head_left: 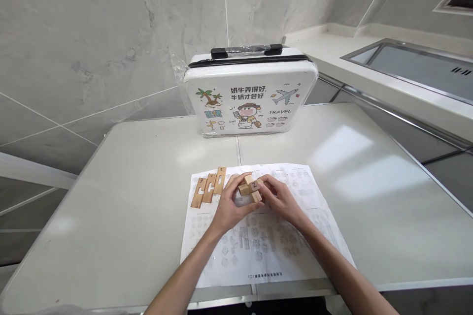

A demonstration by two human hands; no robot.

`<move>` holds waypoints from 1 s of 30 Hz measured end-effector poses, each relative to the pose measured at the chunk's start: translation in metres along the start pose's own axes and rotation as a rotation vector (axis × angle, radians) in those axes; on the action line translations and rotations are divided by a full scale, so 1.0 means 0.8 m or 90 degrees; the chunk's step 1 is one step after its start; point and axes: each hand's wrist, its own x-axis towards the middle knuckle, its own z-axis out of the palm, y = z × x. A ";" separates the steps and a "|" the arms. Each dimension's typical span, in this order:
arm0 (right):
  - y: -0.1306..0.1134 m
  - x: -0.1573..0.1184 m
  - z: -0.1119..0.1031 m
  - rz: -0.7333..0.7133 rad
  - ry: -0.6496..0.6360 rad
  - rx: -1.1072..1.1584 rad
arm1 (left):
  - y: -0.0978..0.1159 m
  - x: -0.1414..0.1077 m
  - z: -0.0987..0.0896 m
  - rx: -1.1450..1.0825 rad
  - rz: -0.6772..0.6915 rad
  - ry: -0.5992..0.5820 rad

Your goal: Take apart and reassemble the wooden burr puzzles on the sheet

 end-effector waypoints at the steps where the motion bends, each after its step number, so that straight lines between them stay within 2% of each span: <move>1: -0.001 0.000 -0.001 0.003 -0.002 0.002 | 0.001 -0.001 0.000 0.011 -0.001 -0.004; 7: -0.006 0.000 -0.005 0.049 -0.041 0.050 | 0.010 -0.003 0.000 0.058 0.026 -0.049; 11: -0.006 -0.001 -0.004 0.068 -0.037 0.074 | 0.007 -0.003 0.000 0.041 0.009 -0.044; 14: -0.002 0.002 -0.004 0.112 0.014 0.159 | 0.000 -0.002 0.002 0.002 -0.013 -0.017; 19: 0.009 0.014 -0.013 0.196 0.127 0.377 | -0.007 0.003 0.006 -0.026 -0.032 0.036; 23: 0.016 0.019 -0.023 0.168 0.199 0.456 | -0.006 0.004 0.007 -0.013 -0.023 0.039; 30: 0.030 0.019 -0.036 0.101 0.278 0.561 | -0.006 0.004 0.006 0.011 -0.001 0.023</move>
